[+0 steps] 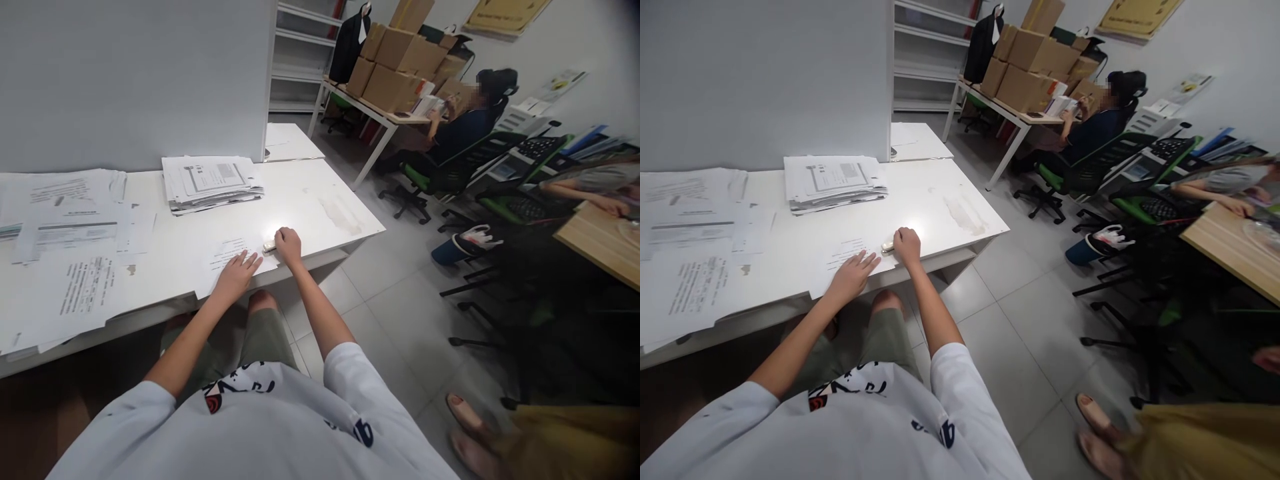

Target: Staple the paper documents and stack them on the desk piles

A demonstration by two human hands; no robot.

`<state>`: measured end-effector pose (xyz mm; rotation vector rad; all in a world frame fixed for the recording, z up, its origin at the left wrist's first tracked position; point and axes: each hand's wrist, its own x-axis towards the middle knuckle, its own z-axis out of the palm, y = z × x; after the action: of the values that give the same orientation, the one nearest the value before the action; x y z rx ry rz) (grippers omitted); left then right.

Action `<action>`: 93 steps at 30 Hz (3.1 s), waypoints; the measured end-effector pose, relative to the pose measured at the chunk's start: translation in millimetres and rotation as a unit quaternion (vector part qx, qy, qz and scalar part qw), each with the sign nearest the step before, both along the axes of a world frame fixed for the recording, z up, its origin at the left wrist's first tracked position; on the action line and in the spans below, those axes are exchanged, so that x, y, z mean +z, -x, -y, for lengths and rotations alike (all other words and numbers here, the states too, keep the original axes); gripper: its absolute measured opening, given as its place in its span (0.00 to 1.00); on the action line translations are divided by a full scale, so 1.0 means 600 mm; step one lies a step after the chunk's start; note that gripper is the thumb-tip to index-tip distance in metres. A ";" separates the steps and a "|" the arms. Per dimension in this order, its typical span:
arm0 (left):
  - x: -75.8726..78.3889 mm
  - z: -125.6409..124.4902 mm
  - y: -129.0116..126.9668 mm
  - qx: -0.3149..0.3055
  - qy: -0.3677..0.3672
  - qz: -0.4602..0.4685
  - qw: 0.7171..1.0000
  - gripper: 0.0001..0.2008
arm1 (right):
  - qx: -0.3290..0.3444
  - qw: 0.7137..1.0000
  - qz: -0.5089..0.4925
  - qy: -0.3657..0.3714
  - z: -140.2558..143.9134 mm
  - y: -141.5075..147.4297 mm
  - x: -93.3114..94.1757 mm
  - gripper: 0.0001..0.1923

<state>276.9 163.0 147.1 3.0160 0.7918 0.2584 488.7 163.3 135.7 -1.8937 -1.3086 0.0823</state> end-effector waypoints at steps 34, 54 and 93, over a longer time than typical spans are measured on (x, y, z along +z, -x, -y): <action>-0.015 0.016 -0.010 -0.018 0.016 0.027 0.999 0.30 | 0.003 0.993 0.109 0.047 0.004 0.003 0.009 0.17; 0.045 -0.013 0.074 0.077 0.045 0.042 0.995 0.31 | 0.055 0.987 -0.145 -0.031 0.013 -0.014 -0.003 0.14; -0.066 0.238 0.469 0.549 0.143 0.602 0.562 0.15 | -0.132 0.985 -0.008 -0.114 0.062 0.031 -0.040 0.15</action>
<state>-4.4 20.0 107.6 0.9602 1.8522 1.6183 470.2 126.4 111.4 -1.8451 -0.9986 -0.1813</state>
